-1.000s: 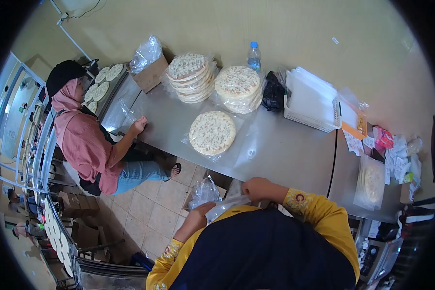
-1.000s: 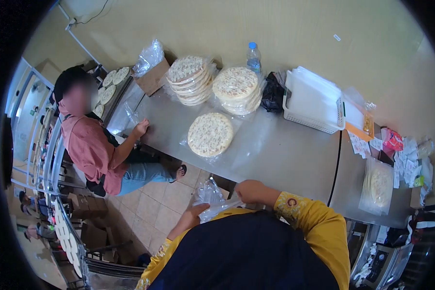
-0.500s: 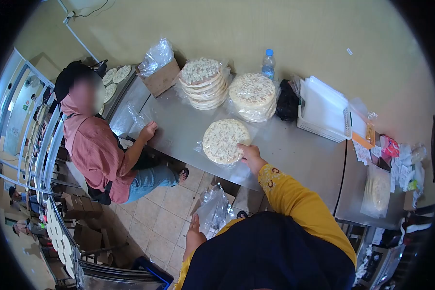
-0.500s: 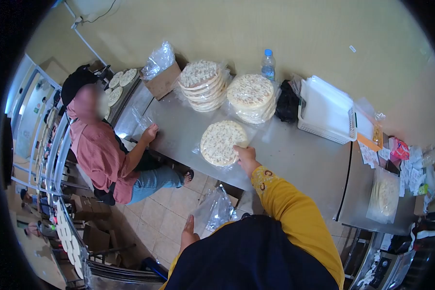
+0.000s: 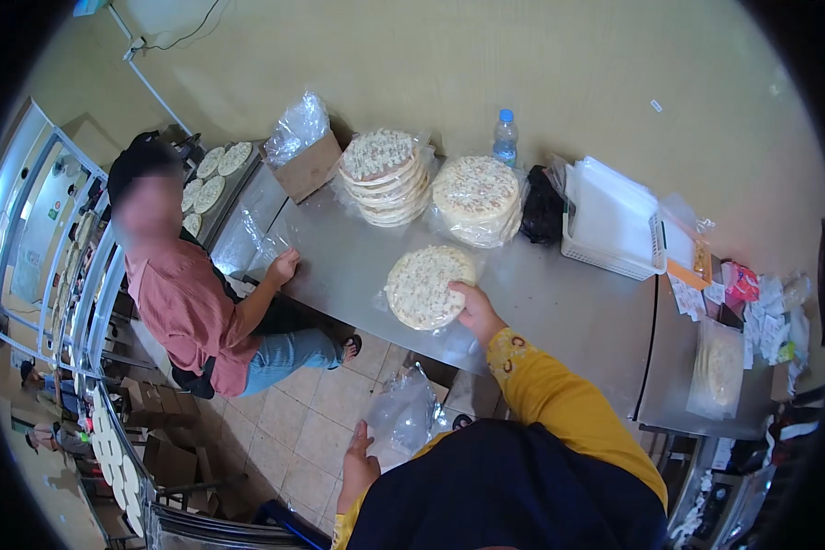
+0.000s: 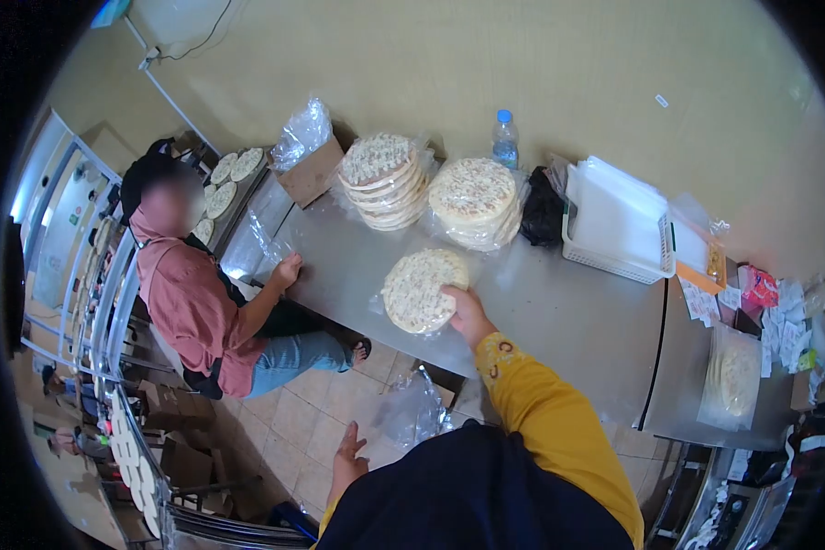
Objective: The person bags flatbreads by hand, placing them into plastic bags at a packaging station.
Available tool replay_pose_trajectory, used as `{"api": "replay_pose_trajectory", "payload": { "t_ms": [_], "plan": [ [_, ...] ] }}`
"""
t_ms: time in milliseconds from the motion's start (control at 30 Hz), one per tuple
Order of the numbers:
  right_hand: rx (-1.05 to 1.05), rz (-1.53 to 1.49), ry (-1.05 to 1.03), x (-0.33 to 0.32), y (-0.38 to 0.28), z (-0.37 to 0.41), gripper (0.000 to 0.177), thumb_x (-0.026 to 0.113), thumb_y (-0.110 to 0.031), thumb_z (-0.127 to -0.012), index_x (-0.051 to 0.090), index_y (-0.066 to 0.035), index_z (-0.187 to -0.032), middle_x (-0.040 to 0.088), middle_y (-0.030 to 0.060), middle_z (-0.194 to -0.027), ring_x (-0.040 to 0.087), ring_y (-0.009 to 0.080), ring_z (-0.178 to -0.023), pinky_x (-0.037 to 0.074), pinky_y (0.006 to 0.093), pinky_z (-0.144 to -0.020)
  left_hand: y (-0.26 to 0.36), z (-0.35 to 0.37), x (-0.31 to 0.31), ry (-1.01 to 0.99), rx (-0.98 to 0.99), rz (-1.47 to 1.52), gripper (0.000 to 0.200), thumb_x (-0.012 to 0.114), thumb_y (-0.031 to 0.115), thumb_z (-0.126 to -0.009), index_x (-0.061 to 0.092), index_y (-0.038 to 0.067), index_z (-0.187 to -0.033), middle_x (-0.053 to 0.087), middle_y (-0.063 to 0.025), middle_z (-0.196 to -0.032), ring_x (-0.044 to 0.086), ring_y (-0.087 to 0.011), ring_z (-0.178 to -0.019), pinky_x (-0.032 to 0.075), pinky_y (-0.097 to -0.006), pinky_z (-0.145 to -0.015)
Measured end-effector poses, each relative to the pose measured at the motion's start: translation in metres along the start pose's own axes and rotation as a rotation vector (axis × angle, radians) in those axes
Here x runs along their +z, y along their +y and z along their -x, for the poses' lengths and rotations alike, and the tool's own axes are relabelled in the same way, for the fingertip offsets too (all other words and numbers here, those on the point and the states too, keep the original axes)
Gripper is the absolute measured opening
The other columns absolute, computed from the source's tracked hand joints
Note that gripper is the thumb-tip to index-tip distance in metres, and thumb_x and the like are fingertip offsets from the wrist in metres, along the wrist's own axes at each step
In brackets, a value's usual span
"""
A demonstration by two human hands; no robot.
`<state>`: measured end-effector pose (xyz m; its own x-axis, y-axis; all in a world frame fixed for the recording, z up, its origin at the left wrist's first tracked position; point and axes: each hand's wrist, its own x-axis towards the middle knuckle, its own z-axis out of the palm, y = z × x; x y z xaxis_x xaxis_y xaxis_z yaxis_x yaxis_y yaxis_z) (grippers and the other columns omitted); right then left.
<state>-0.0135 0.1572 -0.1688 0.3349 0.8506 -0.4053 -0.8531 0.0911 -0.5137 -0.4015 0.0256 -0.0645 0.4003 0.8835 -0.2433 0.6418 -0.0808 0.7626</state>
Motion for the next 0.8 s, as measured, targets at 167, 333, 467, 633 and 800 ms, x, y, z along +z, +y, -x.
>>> {"api": "replay_pose_trajectory", "payload": {
  "t_ms": [167, 333, 467, 633, 800],
  "plan": [
    [-0.081, -0.113, -0.185, -0.067, -0.066, 0.076, 0.056, 0.050, -0.040, -0.087, 0.044, -0.001, -0.126, 0.052, 0.0178, -0.123, 0.053, 0.0344, -0.112, 0.043, 0.0448, -0.096, 0.036, 0.002, -0.016, -0.025, -0.026, 0.135, 0.074, 0.040, -0.017, -0.064, 0.033, -0.003, -0.137, 0.037, -0.0224, -0.139, 0.050, -0.0354, -0.118, 0.049, -0.0337, -0.087],
    [0.136, -0.418, 0.080, -0.114, -0.095, 0.166, 0.062, 0.043, -0.050, -0.087, 0.048, -0.001, -0.124, 0.054, 0.0188, -0.122, 0.054, 0.0339, -0.110, 0.044, 0.0458, -0.095, 0.077, -0.005, -0.022, -0.076, -0.026, 0.311, 0.078, 0.036, -0.019, -0.064, 0.030, 0.000, -0.140, 0.030, -0.0186, -0.144, 0.050, -0.0338, -0.117, 0.054, -0.0311, -0.076],
    [0.151, -0.448, -0.003, -0.121, -0.089, 0.173, 0.063, 0.042, -0.051, -0.087, 0.048, -0.001, -0.124, 0.054, 0.0189, -0.122, 0.054, 0.0340, -0.110, 0.044, 0.0459, -0.095, 0.119, -0.007, -0.024, -0.063, 0.061, 0.361, 0.077, 0.033, -0.018, -0.065, 0.029, 0.000, -0.140, 0.030, -0.0161, -0.145, 0.051, -0.0334, -0.116, 0.055, -0.0315, -0.075],
    [0.144, -0.491, -0.095, -0.120, -0.088, 0.169, 0.064, 0.042, -0.053, -0.087, 0.048, -0.001, -0.124, 0.054, 0.0189, -0.122, 0.054, 0.0341, -0.110, 0.044, 0.0460, -0.095, 0.173, -0.013, -0.017, -0.030, 0.124, 0.439, 0.079, 0.034, -0.016, -0.066, 0.027, 0.004, -0.142, 0.027, -0.0123, -0.147, 0.049, -0.0329, -0.118, 0.054, -0.0318, -0.076],
    [0.122, -0.498, -0.116, -0.147, -0.103, 0.190, 0.065, 0.041, -0.054, -0.087, 0.048, -0.001, -0.124, 0.054, 0.0189, -0.122, 0.054, 0.0342, -0.110, 0.044, 0.0461, -0.095, 0.214, -0.028, 0.013, -0.010, 0.243, 0.330, 0.079, 0.034, -0.016, -0.066, 0.028, 0.007, -0.142, 0.026, -0.0104, -0.148, 0.048, -0.0314, -0.119, 0.053, -0.0320, -0.077]
  ]
}}
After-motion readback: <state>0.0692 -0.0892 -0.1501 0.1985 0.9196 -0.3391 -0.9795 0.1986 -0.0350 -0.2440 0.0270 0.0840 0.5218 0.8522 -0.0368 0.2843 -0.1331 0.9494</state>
